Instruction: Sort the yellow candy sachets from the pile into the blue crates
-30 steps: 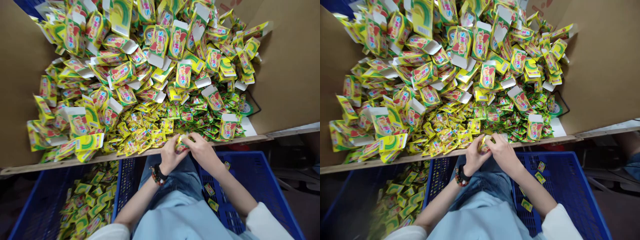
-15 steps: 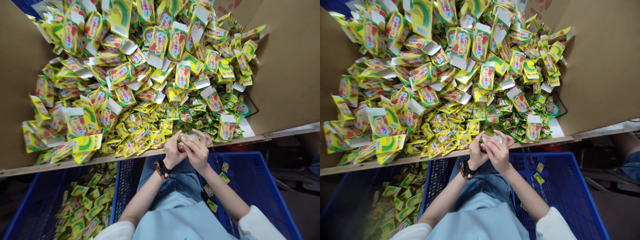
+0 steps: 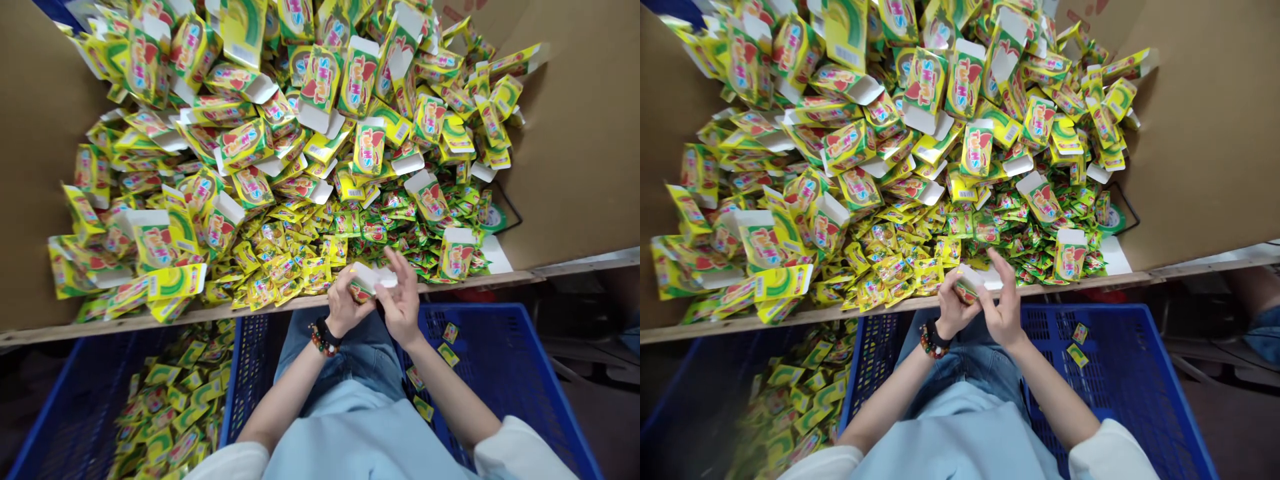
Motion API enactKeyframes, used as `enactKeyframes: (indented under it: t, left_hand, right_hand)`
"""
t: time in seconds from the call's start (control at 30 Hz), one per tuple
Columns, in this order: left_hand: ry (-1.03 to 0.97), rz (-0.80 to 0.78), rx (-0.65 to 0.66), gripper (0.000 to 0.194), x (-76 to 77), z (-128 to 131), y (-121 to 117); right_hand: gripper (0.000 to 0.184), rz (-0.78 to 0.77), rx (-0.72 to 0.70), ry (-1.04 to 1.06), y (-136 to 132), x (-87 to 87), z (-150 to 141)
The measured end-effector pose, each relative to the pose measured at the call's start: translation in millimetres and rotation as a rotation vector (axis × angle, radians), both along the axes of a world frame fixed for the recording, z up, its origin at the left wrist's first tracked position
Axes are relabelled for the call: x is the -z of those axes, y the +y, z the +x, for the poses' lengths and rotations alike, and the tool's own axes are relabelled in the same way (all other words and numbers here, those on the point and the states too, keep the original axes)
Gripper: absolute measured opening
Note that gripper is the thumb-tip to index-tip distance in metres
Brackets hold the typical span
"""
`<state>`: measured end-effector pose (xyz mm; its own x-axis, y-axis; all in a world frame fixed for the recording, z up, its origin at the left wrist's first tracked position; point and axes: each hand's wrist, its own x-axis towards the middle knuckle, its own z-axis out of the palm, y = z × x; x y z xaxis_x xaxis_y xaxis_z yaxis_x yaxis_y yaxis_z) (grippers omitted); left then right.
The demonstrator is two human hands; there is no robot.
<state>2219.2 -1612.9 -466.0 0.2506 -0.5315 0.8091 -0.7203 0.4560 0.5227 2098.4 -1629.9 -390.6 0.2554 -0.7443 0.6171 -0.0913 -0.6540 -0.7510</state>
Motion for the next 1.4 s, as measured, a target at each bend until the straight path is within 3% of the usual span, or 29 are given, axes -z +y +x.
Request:
enactKeyframes:
  t: [0.07,0.17,0.33,0.53,0.73,0.87,0.97,1.17,1.3,1.4]
  left_hand:
    - [0.007,0.008,0.055,0.052,5.7,0.9,-1.1]
    - [0.026,0.131,0.125,0.048,10.3,2.6,-0.5]
    - [0.115,0.121,0.158,0.052,10.6,4.1,3.7]
    - [0.071,0.175,0.186,0.053,11.6,3.3,4.4]
    - [0.044,0.088,0.117,0.050,-2.1,-1.7,6.7]
    - [-0.018,0.109,0.099,0.052,-11.8,-2.0,8.3]
    - [-0.016,0.120,0.072,0.056,-13.0,-0.9,9.1]
    - [-0.003,0.078,0.145,0.050,-5.3,-2.0,6.7]
    - [-0.111,0.082,0.235,0.056,-13.9,-0.9,12.3]
    - [-0.208,0.127,0.178,0.074,-36.0,14.1,26.8]
  right_hand:
    - [0.059,0.264,-0.137,-0.094,-1.0,5.2,5.1]
    - [0.054,0.523,-0.400,-0.110,-1.8,11.9,9.9]
    - [0.064,0.465,-0.558,-0.192,-1.8,20.5,4.1]
    - [0.046,0.403,-0.335,-0.109,4.6,16.4,7.0]
    - [0.037,0.009,-0.211,0.104,13.5,12.1,7.4]
    - [0.033,-0.038,-0.055,0.080,9.2,12.2,10.4]
    - [0.034,-0.052,-0.074,0.113,5.6,11.0,9.4]
    - [0.047,-0.291,-0.196,0.242,4.3,18.2,3.5]
    - [0.044,-0.352,-0.086,0.296,13.1,19.5,-24.9]
    - [0.035,-0.281,0.220,0.506,20.0,15.9,-74.4]
